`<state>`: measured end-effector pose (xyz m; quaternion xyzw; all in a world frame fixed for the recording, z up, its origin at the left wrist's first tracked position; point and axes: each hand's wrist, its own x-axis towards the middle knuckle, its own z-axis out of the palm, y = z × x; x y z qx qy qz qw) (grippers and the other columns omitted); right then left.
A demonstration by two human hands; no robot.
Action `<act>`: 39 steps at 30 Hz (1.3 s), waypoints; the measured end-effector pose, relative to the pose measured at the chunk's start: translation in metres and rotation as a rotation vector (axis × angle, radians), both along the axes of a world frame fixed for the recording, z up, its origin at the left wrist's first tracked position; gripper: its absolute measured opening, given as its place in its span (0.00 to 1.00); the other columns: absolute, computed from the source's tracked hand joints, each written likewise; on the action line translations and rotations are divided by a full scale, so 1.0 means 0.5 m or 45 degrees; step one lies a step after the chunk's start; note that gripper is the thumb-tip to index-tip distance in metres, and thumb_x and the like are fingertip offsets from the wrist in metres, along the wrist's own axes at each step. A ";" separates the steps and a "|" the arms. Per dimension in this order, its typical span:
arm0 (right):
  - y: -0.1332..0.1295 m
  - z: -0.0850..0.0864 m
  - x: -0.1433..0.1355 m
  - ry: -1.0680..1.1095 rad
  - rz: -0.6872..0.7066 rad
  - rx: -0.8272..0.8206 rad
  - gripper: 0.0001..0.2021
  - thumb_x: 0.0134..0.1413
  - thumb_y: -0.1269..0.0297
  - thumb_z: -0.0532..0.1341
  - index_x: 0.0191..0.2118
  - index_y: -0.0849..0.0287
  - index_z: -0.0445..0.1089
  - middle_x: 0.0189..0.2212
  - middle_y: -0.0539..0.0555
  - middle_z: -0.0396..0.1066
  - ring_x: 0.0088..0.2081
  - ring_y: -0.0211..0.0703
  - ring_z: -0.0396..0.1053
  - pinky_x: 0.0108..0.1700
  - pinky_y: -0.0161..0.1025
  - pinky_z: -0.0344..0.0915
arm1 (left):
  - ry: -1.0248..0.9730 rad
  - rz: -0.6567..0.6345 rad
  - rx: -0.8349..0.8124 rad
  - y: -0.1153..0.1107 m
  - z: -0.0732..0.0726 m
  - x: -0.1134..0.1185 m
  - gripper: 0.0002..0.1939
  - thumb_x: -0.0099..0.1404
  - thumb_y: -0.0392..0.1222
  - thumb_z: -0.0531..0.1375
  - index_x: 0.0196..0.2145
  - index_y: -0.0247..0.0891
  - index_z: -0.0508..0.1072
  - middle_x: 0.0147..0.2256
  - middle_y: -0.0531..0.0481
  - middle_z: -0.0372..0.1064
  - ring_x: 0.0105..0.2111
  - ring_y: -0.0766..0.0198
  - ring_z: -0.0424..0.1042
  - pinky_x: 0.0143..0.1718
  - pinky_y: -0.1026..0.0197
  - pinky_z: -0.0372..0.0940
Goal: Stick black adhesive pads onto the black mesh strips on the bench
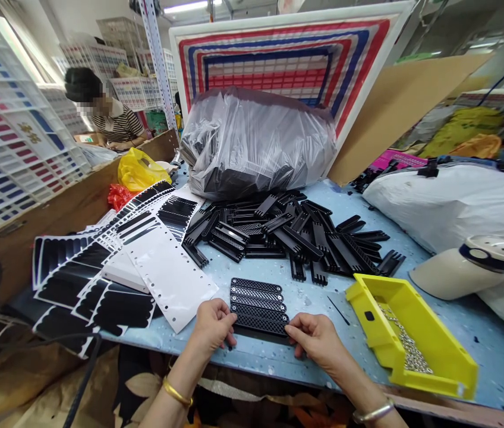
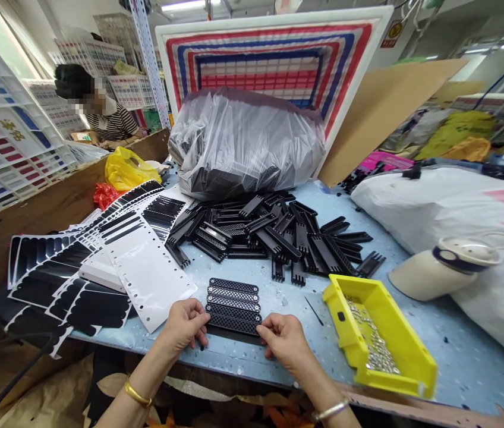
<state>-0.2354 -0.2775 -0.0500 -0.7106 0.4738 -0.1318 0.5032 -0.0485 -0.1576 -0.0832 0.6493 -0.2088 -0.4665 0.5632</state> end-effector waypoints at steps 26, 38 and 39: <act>-0.004 -0.004 -0.002 -0.024 0.034 0.013 0.16 0.34 0.49 0.60 0.19 0.59 0.65 0.15 0.49 0.67 0.14 0.37 0.65 0.16 0.31 0.52 | -0.104 0.021 0.061 -0.005 -0.003 -0.006 0.11 0.54 0.38 0.62 0.23 0.38 0.62 0.13 0.59 0.63 0.12 0.66 0.69 0.09 0.72 0.47; -0.014 -0.045 -0.024 -0.179 -0.151 0.027 0.24 0.31 0.50 0.64 0.36 0.60 0.69 0.15 0.46 0.65 0.16 0.41 0.67 0.14 0.32 0.58 | -0.386 0.000 -0.098 0.019 -0.037 0.018 0.23 0.50 0.35 0.60 0.47 0.33 0.70 0.20 0.61 0.62 0.15 0.67 0.67 0.19 0.67 0.59; -0.010 -0.047 -0.021 -0.193 -0.152 0.034 0.24 0.30 0.51 0.64 0.36 0.60 0.69 0.15 0.45 0.65 0.16 0.41 0.67 0.14 0.32 0.58 | -0.433 -0.048 -0.109 0.021 -0.039 0.019 0.26 0.49 0.32 0.59 0.49 0.32 0.70 0.21 0.59 0.64 0.17 0.67 0.68 0.20 0.66 0.60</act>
